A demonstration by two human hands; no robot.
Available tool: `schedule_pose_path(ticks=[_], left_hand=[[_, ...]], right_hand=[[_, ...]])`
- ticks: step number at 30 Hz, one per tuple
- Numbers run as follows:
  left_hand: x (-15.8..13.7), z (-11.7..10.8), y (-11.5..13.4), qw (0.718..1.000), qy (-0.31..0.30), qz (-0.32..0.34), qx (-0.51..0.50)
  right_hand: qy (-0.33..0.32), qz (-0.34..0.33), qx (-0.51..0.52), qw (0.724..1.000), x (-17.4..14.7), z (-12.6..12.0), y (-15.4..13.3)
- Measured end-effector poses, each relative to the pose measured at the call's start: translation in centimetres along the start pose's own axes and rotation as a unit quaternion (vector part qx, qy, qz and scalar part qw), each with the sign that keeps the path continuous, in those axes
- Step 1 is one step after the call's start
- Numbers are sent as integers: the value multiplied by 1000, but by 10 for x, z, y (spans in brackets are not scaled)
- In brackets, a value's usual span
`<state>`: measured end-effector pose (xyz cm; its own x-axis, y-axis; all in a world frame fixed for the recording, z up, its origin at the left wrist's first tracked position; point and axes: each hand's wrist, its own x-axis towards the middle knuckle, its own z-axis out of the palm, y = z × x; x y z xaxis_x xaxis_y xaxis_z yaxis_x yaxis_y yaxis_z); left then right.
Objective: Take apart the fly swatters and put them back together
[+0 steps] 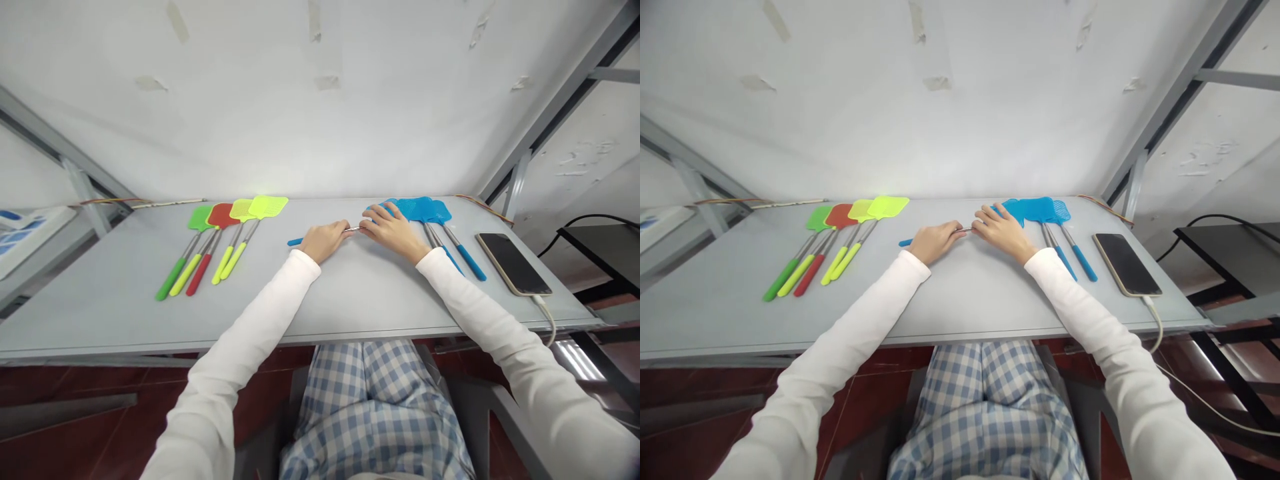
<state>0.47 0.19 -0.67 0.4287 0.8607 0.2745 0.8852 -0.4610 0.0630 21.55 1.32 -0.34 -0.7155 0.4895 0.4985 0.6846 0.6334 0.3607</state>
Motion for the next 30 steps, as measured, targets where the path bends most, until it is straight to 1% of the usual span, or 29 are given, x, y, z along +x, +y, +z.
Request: schedule_pose_path(ticks=[4, 6, 9, 11, 12, 14, 16, 19, 20, 23, 24, 26, 28, 30], left_hand=[[3, 2, -1, 1000, -3, 14, 5], [3, 0, -7, 1000, -1, 16, 11], [0, -7, -31, 1000, 14, -4, 22], [-3, -13, -51, 999, 26, -15, 31], [-5, -15, -60, 999, 31, -19, 36], [-7, -17, -70, 998, 41, -28, 37], [-7, -16, -67, 997, 54, -35, 30], [-5, -11, -45, 996, 81, -31, 16], [-4, -9, -36, 995, 91, -29, 15], [-2, -3, -16, 994, 108, -20, 26], [-1, -2, -14, 994, 106, -15, 31], [1, -1, -14, 994, 98, -3, 40], [3, -2, -21, 994, 95, -2, 51], [5, -5, -34, 993, 97, -10, 62]], right_hand=[[-2, 15, -19, 1000, 0, 9, 1], [1, 18, -18, 1000, -2, 10, 9], [38, 46, -32, 998, -13, 12, 34], [73, 106, -58, 990, -21, 11, 53], [69, 123, -63, 988, -24, 10, 60], [56, 125, -57, 989, -25, 7, 63], [35, 110, -34, 993, -19, 3, 54], [-22, 100, 21, 995, -4, -5, 24], [-50, 117, 35, 991, 1, -7, 14], [-117, 208, 20, 971, 10, -9, -3], [-133, 227, 11, 965, 11, -8, -4], [-152, 238, 1, 959, 9, -5, 1], [-158, 237, -9, 959, 6, -2, 13], [-158, 242, -22, 957, 1, 0, 26]])
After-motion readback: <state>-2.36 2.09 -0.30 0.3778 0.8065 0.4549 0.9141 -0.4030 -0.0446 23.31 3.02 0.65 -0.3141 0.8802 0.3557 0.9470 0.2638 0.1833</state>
